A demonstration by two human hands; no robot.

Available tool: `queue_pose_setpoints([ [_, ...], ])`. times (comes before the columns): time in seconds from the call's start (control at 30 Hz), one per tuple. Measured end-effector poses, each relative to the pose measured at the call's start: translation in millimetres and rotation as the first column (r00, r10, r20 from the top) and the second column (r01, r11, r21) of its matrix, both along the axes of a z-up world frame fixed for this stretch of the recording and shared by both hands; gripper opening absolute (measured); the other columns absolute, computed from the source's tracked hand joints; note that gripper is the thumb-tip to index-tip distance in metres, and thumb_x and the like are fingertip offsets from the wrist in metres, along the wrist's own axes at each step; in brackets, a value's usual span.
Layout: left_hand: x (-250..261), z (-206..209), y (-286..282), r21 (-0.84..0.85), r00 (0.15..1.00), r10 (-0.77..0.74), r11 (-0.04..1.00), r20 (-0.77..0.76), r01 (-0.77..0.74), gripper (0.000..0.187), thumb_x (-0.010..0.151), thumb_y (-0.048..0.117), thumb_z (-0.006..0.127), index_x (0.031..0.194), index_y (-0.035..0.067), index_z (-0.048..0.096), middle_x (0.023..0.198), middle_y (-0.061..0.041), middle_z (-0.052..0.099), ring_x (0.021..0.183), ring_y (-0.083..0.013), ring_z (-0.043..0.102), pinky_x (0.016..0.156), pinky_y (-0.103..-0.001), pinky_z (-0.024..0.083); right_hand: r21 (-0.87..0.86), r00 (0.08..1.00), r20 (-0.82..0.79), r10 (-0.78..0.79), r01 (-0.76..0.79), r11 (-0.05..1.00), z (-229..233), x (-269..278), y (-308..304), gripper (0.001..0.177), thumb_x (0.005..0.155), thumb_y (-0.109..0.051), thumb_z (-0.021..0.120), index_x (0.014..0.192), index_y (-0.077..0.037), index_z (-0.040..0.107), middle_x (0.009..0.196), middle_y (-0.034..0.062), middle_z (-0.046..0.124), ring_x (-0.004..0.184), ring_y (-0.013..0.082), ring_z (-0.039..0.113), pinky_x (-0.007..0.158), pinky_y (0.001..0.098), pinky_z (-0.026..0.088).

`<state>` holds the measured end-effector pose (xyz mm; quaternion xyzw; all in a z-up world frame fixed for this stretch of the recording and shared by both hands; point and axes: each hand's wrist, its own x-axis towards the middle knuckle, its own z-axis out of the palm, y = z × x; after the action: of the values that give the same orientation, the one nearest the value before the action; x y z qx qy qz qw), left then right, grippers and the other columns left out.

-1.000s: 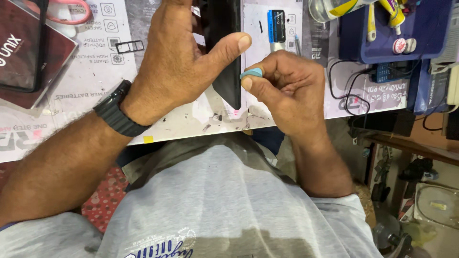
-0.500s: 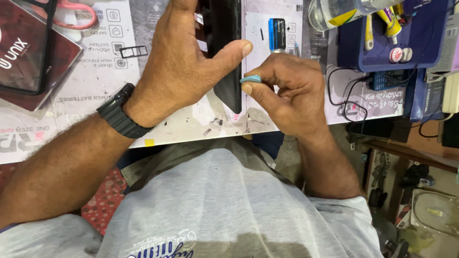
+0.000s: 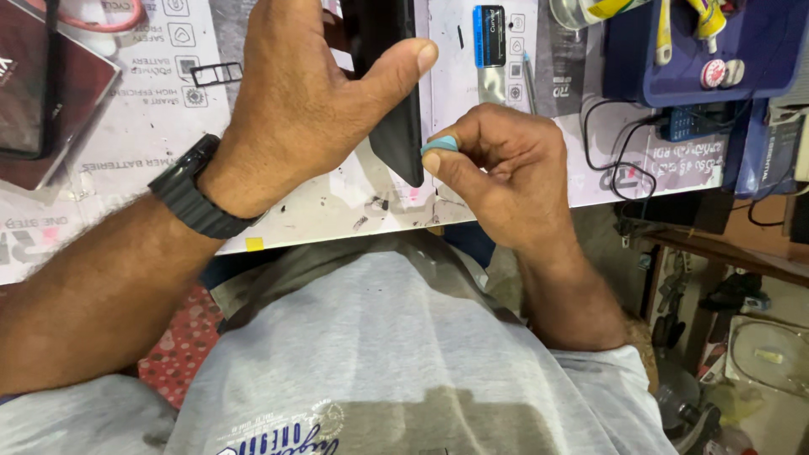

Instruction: The person uses a metal spudger to pry and separate the screen assembly from the smartphone's frame. They then use a blue plastic pry tool to further lift the display along the edges. Finally, they use a black plastic opening tool to carefully work around the perimeter of the device.

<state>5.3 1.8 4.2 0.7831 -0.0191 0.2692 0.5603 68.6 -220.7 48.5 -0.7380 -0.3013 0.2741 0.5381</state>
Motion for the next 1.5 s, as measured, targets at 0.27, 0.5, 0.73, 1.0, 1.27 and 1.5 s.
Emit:
queue_pose_setpoints([
  [0.27, 2, -3, 2, 0.026, 1.000, 0.015, 1.000, 0.026, -0.016, 0.030, 0.104, 0.018, 0.080, 0.115, 0.000, 0.058, 0.098, -0.007, 0.062, 0.086, -0.0158, 0.064, 0.069, -0.028, 0.056, -0.033, 0.934, 0.327, 0.146, -0.143, 0.989, 7, 8, 5, 0.007, 0.096, 0.000, 0.079, 0.095, 0.001, 0.072, 0.082, 0.0052, 0.068, 0.059, 0.0063, 0.054, 0.053, 0.0211, 0.039],
  [0.5, 2, -4, 2, 0.007, 0.999, 0.039, 0.999, 0.007, -0.039, 0.026, 0.104, 0.019, 0.079, 0.110, 0.001, 0.061, 0.095, -0.006, 0.064, 0.084, -0.0144, 0.064, 0.069, -0.027, 0.054, -0.049, 0.930, 0.316, 0.188, -0.181, 0.982, 7, 14, 6, 0.008, 0.095, 0.000, 0.078, 0.092, 0.000, 0.071, 0.079, 0.0045, 0.067, 0.058, 0.0054, 0.054, 0.052, 0.0217, 0.040],
  [0.73, 3, -6, 3, 0.003, 0.999, 0.047, 0.999, 0.014, -0.047, 0.021, 0.105, 0.018, 0.074, 0.104, 0.000, 0.062, 0.089, -0.004, 0.063, 0.082, -0.0143, 0.062, 0.071, -0.028, 0.052, -0.087, 0.998, 0.029, 0.047, -0.045, 0.995, 1, 1, -3, 0.008, 0.096, 0.000, 0.076, 0.090, 0.001, 0.071, 0.079, 0.0020, 0.065, 0.065, 0.0030, 0.052, 0.057, 0.0213, 0.039],
  [1.0, 3, -7, 2, 0.023, 0.996, 0.088, 0.996, -0.017, -0.088, 0.020, 0.105, 0.014, 0.073, 0.094, 0.000, 0.064, 0.084, -0.003, 0.062, 0.075, -0.0119, 0.061, 0.066, -0.028, 0.048, -0.055, 0.993, 0.113, 0.044, -0.038, 0.998, -1, -5, -6, 0.007, 0.097, 0.000, 0.076, 0.093, 0.002, 0.071, 0.082, 0.0031, 0.068, 0.067, 0.0034, 0.056, 0.059, 0.0209, 0.043],
  [1.27, 6, -6, 2, 0.033, 0.994, 0.105, 0.994, -0.034, -0.104, 0.022, 0.105, 0.011, 0.072, 0.089, -0.001, 0.063, 0.075, -0.002, 0.058, 0.068, -0.0095, 0.055, 0.060, -0.026, 0.044, -0.034, 0.965, 0.262, -0.002, 0.011, 0.999, -7, -13, -6, 0.008, 0.097, 0.001, 0.077, 0.092, 0.001, 0.071, 0.080, 0.0031, 0.065, 0.059, 0.0040, 0.051, 0.053, 0.0201, 0.037],
  [1.5, 9, -14, 2, -0.013, 0.994, 0.104, 0.994, -0.039, -0.105, 0.020, 0.105, 0.008, 0.071, 0.087, 0.000, 0.064, 0.072, -0.001, 0.057, 0.063, -0.0079, 0.053, 0.056, -0.024, 0.041, 0.018, 0.971, 0.231, -0.052, 0.049, 0.999, -14, -18, -9, 0.009, 0.099, 0.001, 0.077, 0.093, 0.001, 0.069, 0.082, 0.0028, 0.064, 0.061, 0.0038, 0.051, 0.054, 0.0200, 0.037],
])
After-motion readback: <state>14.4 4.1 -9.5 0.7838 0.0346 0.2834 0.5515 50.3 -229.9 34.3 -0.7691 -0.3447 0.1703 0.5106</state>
